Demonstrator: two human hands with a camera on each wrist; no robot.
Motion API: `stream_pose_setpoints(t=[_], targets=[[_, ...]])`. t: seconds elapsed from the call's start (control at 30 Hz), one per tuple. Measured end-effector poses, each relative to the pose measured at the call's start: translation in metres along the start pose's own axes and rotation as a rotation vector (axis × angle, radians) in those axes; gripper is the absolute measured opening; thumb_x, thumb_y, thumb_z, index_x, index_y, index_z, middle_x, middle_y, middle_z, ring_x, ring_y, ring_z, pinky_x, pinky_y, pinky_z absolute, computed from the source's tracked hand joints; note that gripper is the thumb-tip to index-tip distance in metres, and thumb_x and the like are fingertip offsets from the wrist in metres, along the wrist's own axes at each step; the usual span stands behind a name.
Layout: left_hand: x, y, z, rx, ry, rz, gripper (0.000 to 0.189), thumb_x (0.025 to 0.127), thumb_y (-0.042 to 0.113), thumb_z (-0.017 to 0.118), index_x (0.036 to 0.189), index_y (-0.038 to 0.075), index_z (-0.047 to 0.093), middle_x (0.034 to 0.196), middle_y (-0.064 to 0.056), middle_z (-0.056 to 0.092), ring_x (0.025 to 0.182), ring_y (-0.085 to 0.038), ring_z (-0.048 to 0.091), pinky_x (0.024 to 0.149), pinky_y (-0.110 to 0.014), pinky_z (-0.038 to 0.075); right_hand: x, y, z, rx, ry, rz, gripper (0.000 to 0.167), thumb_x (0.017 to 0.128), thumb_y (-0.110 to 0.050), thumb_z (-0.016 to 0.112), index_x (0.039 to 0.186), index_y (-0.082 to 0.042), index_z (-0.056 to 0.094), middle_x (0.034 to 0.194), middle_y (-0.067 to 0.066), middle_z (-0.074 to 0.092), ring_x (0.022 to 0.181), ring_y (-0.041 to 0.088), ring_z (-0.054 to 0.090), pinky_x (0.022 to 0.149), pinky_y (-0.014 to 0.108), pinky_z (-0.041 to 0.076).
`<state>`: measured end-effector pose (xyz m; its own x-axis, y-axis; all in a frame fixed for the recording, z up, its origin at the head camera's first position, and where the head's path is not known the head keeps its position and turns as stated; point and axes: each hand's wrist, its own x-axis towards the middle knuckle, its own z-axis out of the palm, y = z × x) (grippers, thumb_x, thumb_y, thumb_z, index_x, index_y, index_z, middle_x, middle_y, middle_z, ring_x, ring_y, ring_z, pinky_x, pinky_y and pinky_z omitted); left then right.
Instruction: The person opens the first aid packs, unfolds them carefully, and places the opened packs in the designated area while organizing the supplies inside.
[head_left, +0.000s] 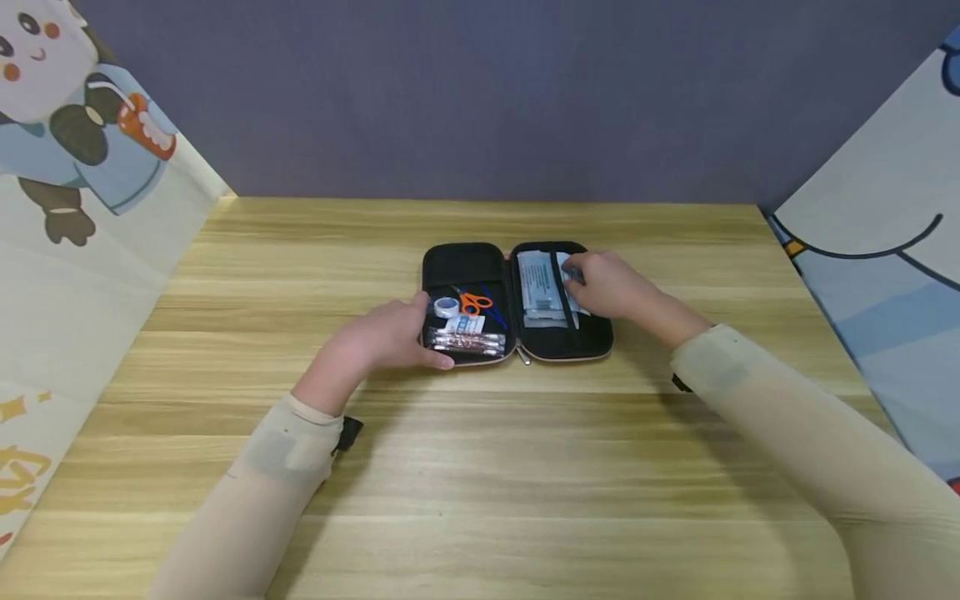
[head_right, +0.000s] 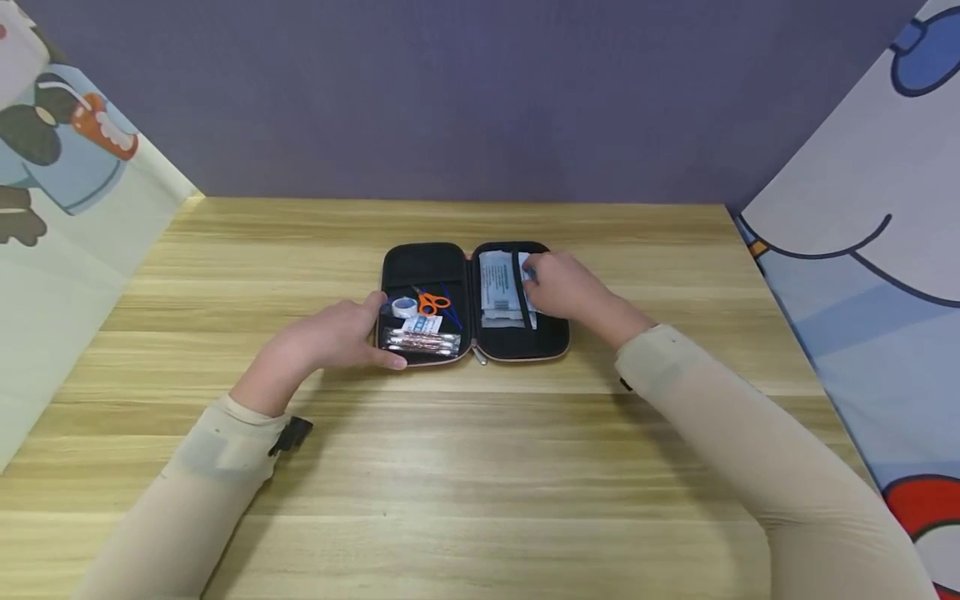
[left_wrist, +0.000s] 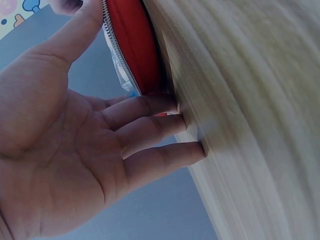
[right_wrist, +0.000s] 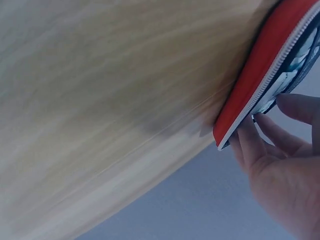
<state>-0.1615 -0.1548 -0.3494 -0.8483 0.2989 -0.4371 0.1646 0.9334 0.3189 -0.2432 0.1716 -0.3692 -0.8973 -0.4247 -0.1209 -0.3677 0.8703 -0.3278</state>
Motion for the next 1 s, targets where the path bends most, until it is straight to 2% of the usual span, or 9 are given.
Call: stream_pose_setpoints(t=[0.07, 0.13, 0.17, 0.27, 0.3, 0.37, 0.43, 0.63, 1.0], targets=[[0.000, 0.000, 0.001, -0.004, 0.002, 0.005, 0.121, 0.088, 0.061, 0.081, 0.165, -0.007, 0.017, 0.147, -0.036, 0.057, 0.137, -0.047, 0.060, 0.117, -0.057, 0.048, -0.001, -0.001, 0.000, -0.010, -0.015, -0.002, 0.045, 0.108, -0.019, 0.056, 0.146, 0.005, 0.059, 0.067, 0.007, 0.062, 0.051, 0.016, 0.047, 0.073, 0.041, 0.047], [0.000, -0.001, 0.002, -0.012, 0.004, 0.006, 0.121, 0.087, 0.060, 0.082, 0.164, -0.007, 0.018, 0.146, -0.036, 0.058, 0.136, -0.047, 0.061, 0.117, -0.057, 0.049, -0.003, -0.002, 0.000, -0.017, -0.029, -0.019, 0.045, 0.108, -0.019, 0.056, 0.146, 0.005, 0.059, 0.065, 0.007, 0.061, 0.049, 0.016, 0.045, 0.070, 0.040, 0.047], [0.000, -0.001, 0.002, -0.015, 0.005, 0.006, 0.120, 0.087, 0.060, 0.082, 0.164, -0.007, 0.018, 0.145, -0.036, 0.059, 0.135, -0.046, 0.061, 0.117, -0.057, 0.049, -0.004, -0.002, -0.001, -0.017, -0.038, -0.032, 0.045, 0.108, -0.018, 0.057, 0.146, 0.006, 0.058, 0.072, 0.011, 0.067, 0.052, 0.018, 0.048, 0.071, 0.041, 0.048], [-0.001, 0.000, 0.002, -0.016, 0.003, 0.005, 0.121, 0.088, 0.060, 0.082, 0.165, -0.007, 0.016, 0.147, -0.036, 0.058, 0.136, -0.046, 0.061, 0.117, -0.057, 0.049, -0.008, -0.001, -0.006, -0.034, -0.085, -0.072, 0.046, 0.105, -0.016, 0.063, 0.145, 0.006, 0.059, 0.117, 0.027, 0.073, 0.090, 0.035, 0.071, 0.092, 0.051, 0.057], [-0.001, 0.000, 0.002, -0.015, 0.002, 0.005, 0.122, 0.088, 0.060, 0.081, 0.166, -0.007, 0.015, 0.148, -0.036, 0.057, 0.137, -0.046, 0.060, 0.118, -0.057, 0.048, -0.010, -0.001, -0.009, -0.036, -0.107, -0.083, 0.047, 0.104, -0.015, 0.066, 0.145, 0.006, 0.059, 0.134, 0.031, 0.067, 0.110, 0.041, 0.070, 0.103, 0.056, 0.054], [-0.001, 0.000, 0.002, -0.012, 0.001, 0.003, 0.123, 0.088, 0.060, 0.081, 0.166, -0.006, 0.013, 0.149, -0.036, 0.056, 0.138, -0.046, 0.059, 0.118, -0.057, 0.048, -0.012, 0.001, -0.014, -0.037, -0.154, -0.088, 0.054, 0.100, -0.016, 0.073, 0.147, 0.005, 0.058, 0.158, 0.033, 0.048, 0.142, 0.050, 0.052, 0.120, 0.062, 0.042], [-0.002, 0.001, 0.001, -0.011, 0.003, 0.000, 0.124, 0.088, 0.060, 0.081, 0.167, -0.006, 0.012, 0.150, -0.036, 0.055, 0.138, -0.046, 0.059, 0.118, -0.057, 0.048, -0.014, 0.002, -0.018, -0.049, -0.206, -0.088, 0.065, 0.096, -0.019, 0.079, 0.151, 0.004, 0.054, 0.165, 0.034, 0.038, 0.153, 0.053, 0.038, 0.125, 0.064, 0.034], [-0.002, -0.001, 0.001, -0.011, 0.003, -0.003, 0.124, 0.089, 0.059, 0.081, 0.167, -0.006, 0.012, 0.152, -0.036, 0.053, 0.140, -0.047, 0.057, 0.119, -0.058, 0.046, -0.017, 0.002, -0.016, -0.126, -0.278, -0.063, 0.091, 0.092, -0.031, 0.084, 0.164, -0.001, 0.037, 0.173, 0.028, 0.027, 0.156, 0.050, 0.035, 0.123, 0.064, 0.037], [-0.003, -0.002, -0.001, -0.012, 0.013, 0.002, 0.123, 0.088, 0.059, 0.081, 0.167, -0.005, 0.012, 0.153, -0.035, 0.053, 0.141, -0.047, 0.057, 0.120, -0.058, 0.046, -0.015, 0.004, -0.009, -0.203, -0.117, -0.110, 0.075, 0.095, -0.030, 0.082, 0.155, 0.001, 0.050, 0.164, 0.027, 0.045, 0.140, 0.047, 0.057, 0.116, 0.061, 0.047]])
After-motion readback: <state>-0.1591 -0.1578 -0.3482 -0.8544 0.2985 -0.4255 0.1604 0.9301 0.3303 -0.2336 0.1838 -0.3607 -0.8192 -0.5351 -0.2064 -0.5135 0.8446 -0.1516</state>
